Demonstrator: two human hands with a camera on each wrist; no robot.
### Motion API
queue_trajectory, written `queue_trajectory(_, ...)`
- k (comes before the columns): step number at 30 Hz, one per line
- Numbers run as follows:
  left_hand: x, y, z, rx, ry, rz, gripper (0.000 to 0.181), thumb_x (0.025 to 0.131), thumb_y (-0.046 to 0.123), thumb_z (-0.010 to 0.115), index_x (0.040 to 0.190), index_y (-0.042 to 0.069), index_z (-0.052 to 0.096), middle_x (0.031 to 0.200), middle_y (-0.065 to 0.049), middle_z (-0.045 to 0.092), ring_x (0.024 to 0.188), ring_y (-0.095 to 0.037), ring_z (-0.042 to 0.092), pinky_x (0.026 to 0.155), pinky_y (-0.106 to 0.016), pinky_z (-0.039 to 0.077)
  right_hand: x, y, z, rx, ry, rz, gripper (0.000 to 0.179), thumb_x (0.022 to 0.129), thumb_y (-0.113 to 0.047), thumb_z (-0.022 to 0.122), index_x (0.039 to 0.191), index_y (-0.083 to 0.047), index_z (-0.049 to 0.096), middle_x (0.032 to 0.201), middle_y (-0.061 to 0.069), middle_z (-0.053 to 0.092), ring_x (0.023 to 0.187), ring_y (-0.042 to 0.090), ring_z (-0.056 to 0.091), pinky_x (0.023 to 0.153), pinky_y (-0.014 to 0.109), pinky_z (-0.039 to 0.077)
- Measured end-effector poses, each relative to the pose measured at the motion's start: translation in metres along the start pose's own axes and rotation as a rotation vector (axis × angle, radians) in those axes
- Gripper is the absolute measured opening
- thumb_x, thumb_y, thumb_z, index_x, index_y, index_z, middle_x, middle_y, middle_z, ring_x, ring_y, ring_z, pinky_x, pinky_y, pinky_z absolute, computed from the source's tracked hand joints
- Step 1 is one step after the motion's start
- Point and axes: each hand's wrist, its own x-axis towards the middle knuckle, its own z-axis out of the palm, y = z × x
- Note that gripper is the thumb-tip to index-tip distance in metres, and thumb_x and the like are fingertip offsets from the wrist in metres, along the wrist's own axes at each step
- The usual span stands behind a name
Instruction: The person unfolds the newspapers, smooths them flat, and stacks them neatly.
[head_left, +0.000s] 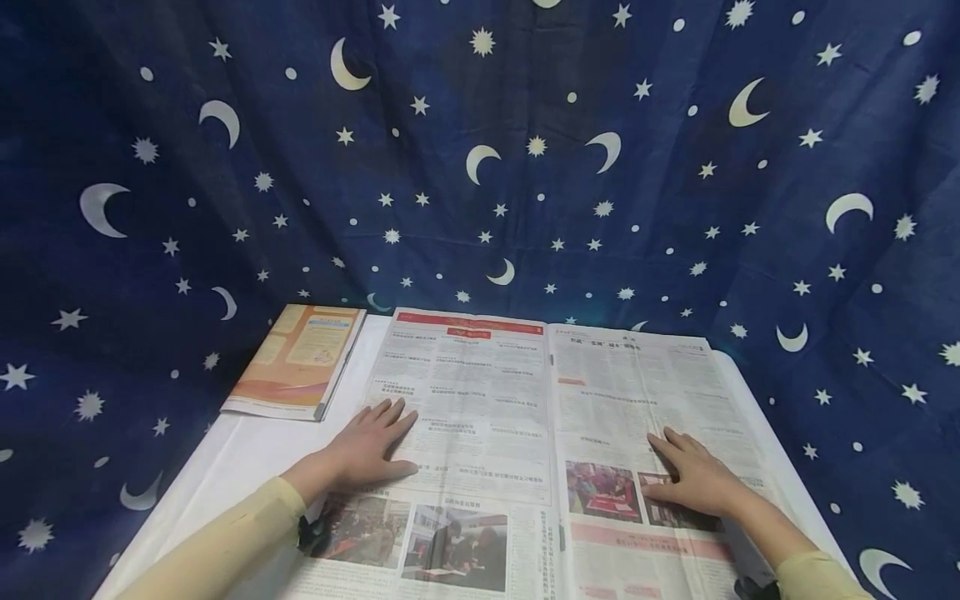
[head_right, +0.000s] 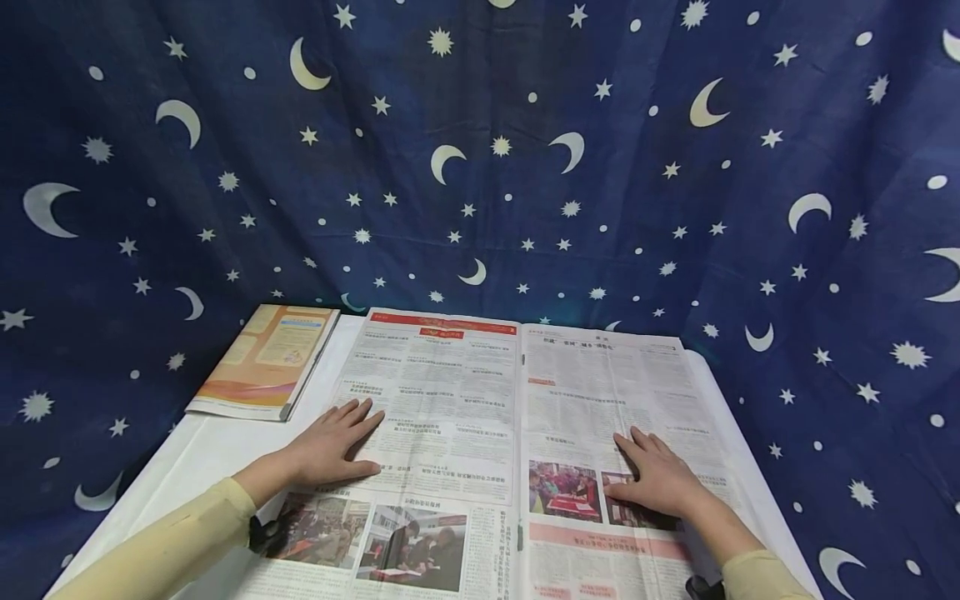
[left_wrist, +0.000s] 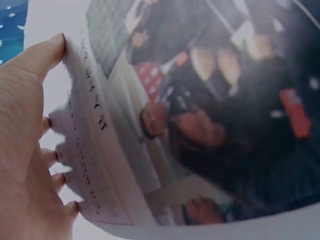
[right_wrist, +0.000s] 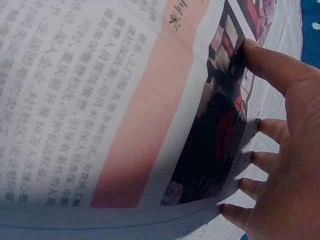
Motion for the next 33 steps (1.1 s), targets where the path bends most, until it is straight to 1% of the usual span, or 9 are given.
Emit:
queue_trajectory(3,-0.001,-0.006,-0.005,-0.027,0.078,0.0,0.089,0.092,0.065,0.061,0.159,0.013,0.039,0.165,-0.018,0.029,0.152,-0.041,0.021,0.123,-0.059,0.016,0.004,-0.001,0.001,-0.021,0.052,-0.017,0.099,0.08,-0.065,0.075,0.148,0.001,0.05,0.152,0.037,0.037,0.138,0.063,0.03,0.103,0.079,0.03)
queue_trajectory(6,-0.007,-0.017,-0.017,-0.067,0.208,-0.026,0.079,0.096,0.052,0.065,0.156,0.006,0.042,0.161,-0.023,0.035,0.148,-0.046,0.029,0.119,-0.063,0.022,0.002,-0.009,0.003,-0.015,0.133,-0.032,0.09,0.085,-0.063,0.073,0.147,-0.001,0.052,0.151,0.034,0.04,0.138,0.061,0.031,0.104,0.079,0.029)
queue_trajectory(9,-0.014,-0.04,-0.035,-0.091,0.332,-0.102,0.069,0.1,0.038,0.064,0.154,0.001,0.043,0.156,-0.027,0.039,0.144,-0.05,0.034,0.116,-0.065,0.027,0.004,-0.026,-0.002,0.038,0.205,-0.07,0.078,0.092,-0.054,0.07,0.148,-0.004,0.052,0.152,0.03,0.043,0.14,0.057,0.033,0.106,0.078,0.029)
queue_trajectory(13,-0.025,-0.081,-0.055,-0.135,0.414,-0.259,0.061,0.102,0.025,0.06,0.151,-0.006,0.042,0.148,-0.033,0.046,0.135,-0.052,0.044,0.109,-0.066,0.036,0.014,-0.067,-0.007,0.177,0.207,-0.114,0.065,0.098,-0.041,0.068,0.151,-0.01,0.049,0.154,0.023,0.045,0.142,0.05,0.037,0.109,0.072,0.031)
queue_trajectory(15,-0.031,-0.1,-0.06,-0.145,0.418,-0.348,0.06,0.102,0.022,0.058,0.15,-0.01,0.041,0.142,-0.035,0.049,0.13,-0.053,0.047,0.105,-0.067,0.039,0.02,-0.091,-0.006,0.253,0.185,-0.133,0.061,0.099,-0.037,0.068,0.152,-0.014,0.05,0.154,0.017,0.047,0.142,0.045,0.04,0.111,0.069,0.032)
queue_trajectory(18,-0.04,-0.124,-0.063,-0.138,0.377,-0.496,0.06,0.101,0.02,0.055,0.149,-0.013,0.039,0.142,-0.038,0.046,0.129,-0.057,0.045,0.102,-0.071,0.038,0.029,-0.129,-0.001,0.354,0.127,-0.168,0.056,0.1,-0.034,0.066,0.152,-0.022,0.05,0.154,0.007,0.049,0.144,0.037,0.041,0.114,0.064,0.033)
queue_trajectory(22,-0.05,-0.141,-0.061,-0.108,0.33,-0.633,0.06,0.1,0.019,0.054,0.147,-0.013,0.037,0.143,-0.039,0.041,0.128,-0.06,0.04,0.102,-0.074,0.036,0.04,-0.182,0.007,0.46,0.02,-0.23,0.051,0.102,-0.034,0.062,0.151,-0.028,0.051,0.154,-0.001,0.05,0.143,0.03,0.045,0.114,0.058,0.036)
queue_trajectory(27,-0.057,-0.151,-0.057,-0.117,0.319,-0.673,0.059,0.099,0.019,0.051,0.146,-0.013,0.036,0.139,-0.04,0.039,0.123,-0.061,0.041,0.098,-0.075,0.038,0.058,-0.241,0.026,0.536,-0.104,-0.329,0.049,0.104,-0.035,0.057,0.152,-0.026,0.05,0.152,-0.001,0.051,0.135,0.026,0.054,0.108,0.047,0.047)
queue_trajectory(33,-0.055,-0.155,-0.06,-0.142,0.268,-0.741,0.064,0.098,0.016,0.052,0.149,-0.014,0.028,0.14,-0.042,0.036,0.123,-0.063,0.041,0.098,-0.074,0.038,0.078,-0.302,0.048,0.693,-0.195,-0.341,0.048,0.105,-0.033,0.055,0.151,-0.021,0.052,0.145,-0.004,0.057,0.128,0.016,0.058,0.102,0.034,0.052)
